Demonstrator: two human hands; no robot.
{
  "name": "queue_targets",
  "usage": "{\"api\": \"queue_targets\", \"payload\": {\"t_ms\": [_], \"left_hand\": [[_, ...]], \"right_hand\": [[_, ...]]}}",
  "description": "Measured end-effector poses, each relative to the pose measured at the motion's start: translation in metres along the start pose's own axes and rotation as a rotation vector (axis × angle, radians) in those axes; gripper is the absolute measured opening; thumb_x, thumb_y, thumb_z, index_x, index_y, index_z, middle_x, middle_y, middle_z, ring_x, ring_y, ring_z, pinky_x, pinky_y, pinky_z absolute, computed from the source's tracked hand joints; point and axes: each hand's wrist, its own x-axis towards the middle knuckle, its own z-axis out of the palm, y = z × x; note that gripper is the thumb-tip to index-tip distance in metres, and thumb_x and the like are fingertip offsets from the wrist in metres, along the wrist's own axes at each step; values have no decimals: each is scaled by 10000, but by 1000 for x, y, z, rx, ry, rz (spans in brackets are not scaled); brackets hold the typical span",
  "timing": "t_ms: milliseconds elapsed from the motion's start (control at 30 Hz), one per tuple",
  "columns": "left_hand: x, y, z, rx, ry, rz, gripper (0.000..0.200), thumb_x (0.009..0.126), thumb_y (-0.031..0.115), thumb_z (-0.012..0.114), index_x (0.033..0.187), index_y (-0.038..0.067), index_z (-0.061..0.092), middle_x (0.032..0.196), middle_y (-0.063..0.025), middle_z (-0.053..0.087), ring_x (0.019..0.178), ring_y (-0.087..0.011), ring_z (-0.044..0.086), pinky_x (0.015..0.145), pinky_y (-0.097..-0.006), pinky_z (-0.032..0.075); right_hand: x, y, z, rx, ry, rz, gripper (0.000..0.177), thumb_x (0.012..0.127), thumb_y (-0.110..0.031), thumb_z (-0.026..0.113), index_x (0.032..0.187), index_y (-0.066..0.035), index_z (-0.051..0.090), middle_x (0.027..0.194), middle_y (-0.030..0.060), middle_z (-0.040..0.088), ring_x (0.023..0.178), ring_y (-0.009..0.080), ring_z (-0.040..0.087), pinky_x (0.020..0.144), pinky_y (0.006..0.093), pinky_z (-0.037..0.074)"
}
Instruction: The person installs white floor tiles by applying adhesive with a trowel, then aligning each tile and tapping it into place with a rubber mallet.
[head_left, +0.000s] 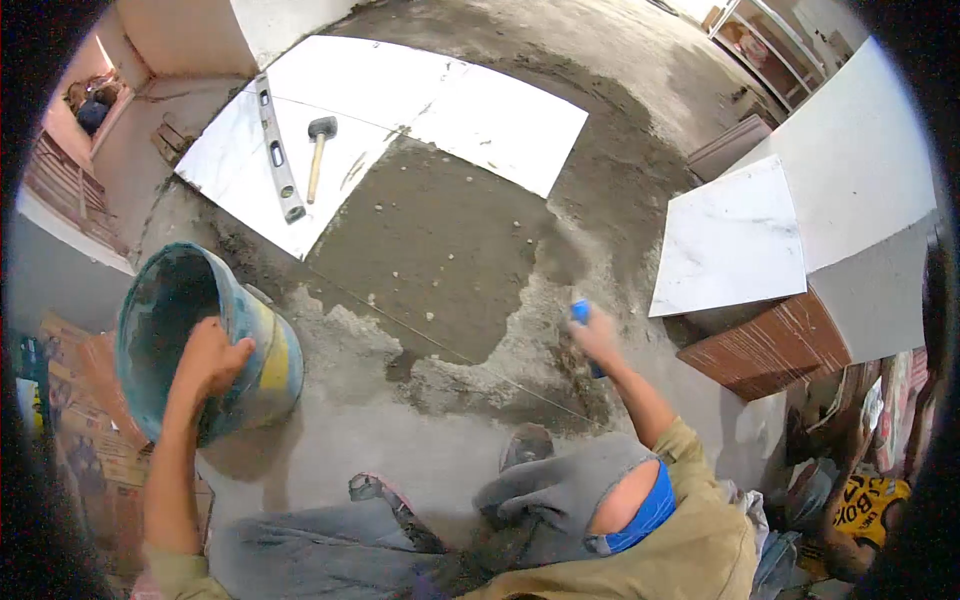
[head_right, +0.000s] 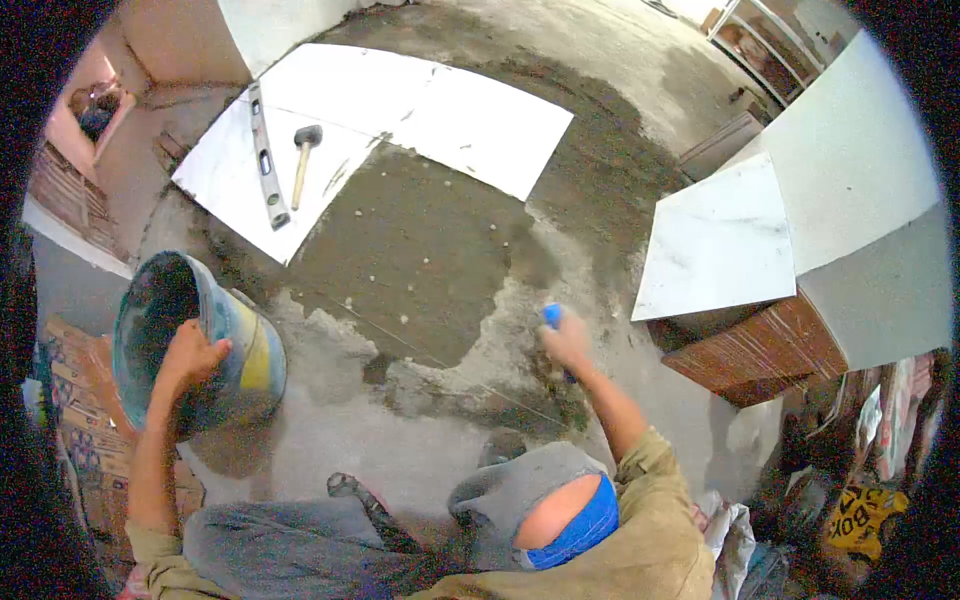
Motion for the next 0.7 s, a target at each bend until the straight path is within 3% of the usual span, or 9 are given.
{"api": "queue_targets", "payload": {"t_ms": [33, 100, 300, 400, 433, 467, 533, 600, 700], "left_hand": [[2, -10, 1, -11, 3, 5, 368, 781, 226, 685, 949, -99, 646, 962, -308, 645, 954, -427, 636, 867, -441, 496], [3, -17, 0, -15, 8, 7, 346, 771, 207, 690, 942, -90, 645, 936, -303, 647, 935, -419, 644, 850, -439, 499], [-25, 9, -17, -36, -204, 1, 363, 772, 246, 668, 912, -85, 621, 846, -289, 639, 828, -428, 637, 775, -473, 488], [-35, -22, 0, 117, -188, 124, 434, 791, 349, 692, 945, -55, 654, 847, -278, 646, 820, -392, 647, 751, -477, 481], [-39, -15, -12, 162, -322, -61, 508, 796, 454, 703, 893, -41, 646, 805, -251, 639, 751, -363, 621, 735, -455, 482], [-40, -26, -19, 118, -308, 79, 570, 844, 535, 649, 876, -34, 621, 849, -245, 642, 740, -324, 603, 698, -456, 469], [-13, -81, -34, -424, -639, -199, 639, 952, 620, 435, 920, 20, 651, 863, -113, 637, 789, -227, 607, 740, -394, 498], [-3, -81, -56, -806, -451, -376, 660, 928, 669, 425, 1050, 68, 667, 897, -111, 642, 880, -193, 619, 812, -403, 502], [40, -138, -43, -328, -229, -431, 755, 874, 723, 451, 1219, 76, 628, 1058, -169, 668, 1016, -270, 628, 888, -442, 488]], "right_hand": [[0, 17, -14, 120, 29, 257, 270, 784, -263, 620, 896, -17, 607, 724, 236, 632, 730, 394, 644, 678, 461, 513], [18, 106, -20, -31, 230, 179, 360, 798, -311, 614, 957, 12, 616, 786, 259, 646, 782, 421, 644, 728, 486, 505], [17, 150, -39, -219, 477, 246, 340, 829, -333, 615, 877, 4, 611, 841, 232, 660, 794, 435, 629, 732, 493, 492], [12, 155, -56, -338, 146, 258, 383, 878, -375, 576, 1018, -28, 656, 1005, 202, 670, 919, 396, 631, 782, 459, 497], [-1, 139, -61, -191, 253, 129, 385, 881, -366, 585, 1101, -59, 657, 1043, 199, 663, 958, 373, 627, 803, 443, 496], [2, 159, -60, -191, 213, 81, 387, 877, -343, 604, 1150, -72, 646, 995, 200, 664, 932, 375, 632, 806, 451, 493], [4, 188, -64, -455, 99, 158, 395, 882, -310, 607, 1181, -51, 617, 1033, 209, 665, 931, 404, 626, 821, 480, 485], [3, 195, -80, -600, -14, 194, 410, 888, -403, 572, 1127, -75, 630, 1060, 238, 661, 969, 425, 637, 836, 507, 497], [6, 126, -115, -906, -299, 228, 431, 848, -430, 634, 1069, -59, 651, 978, 232, 680, 957, 420, 650, 815, 502, 519]]}}
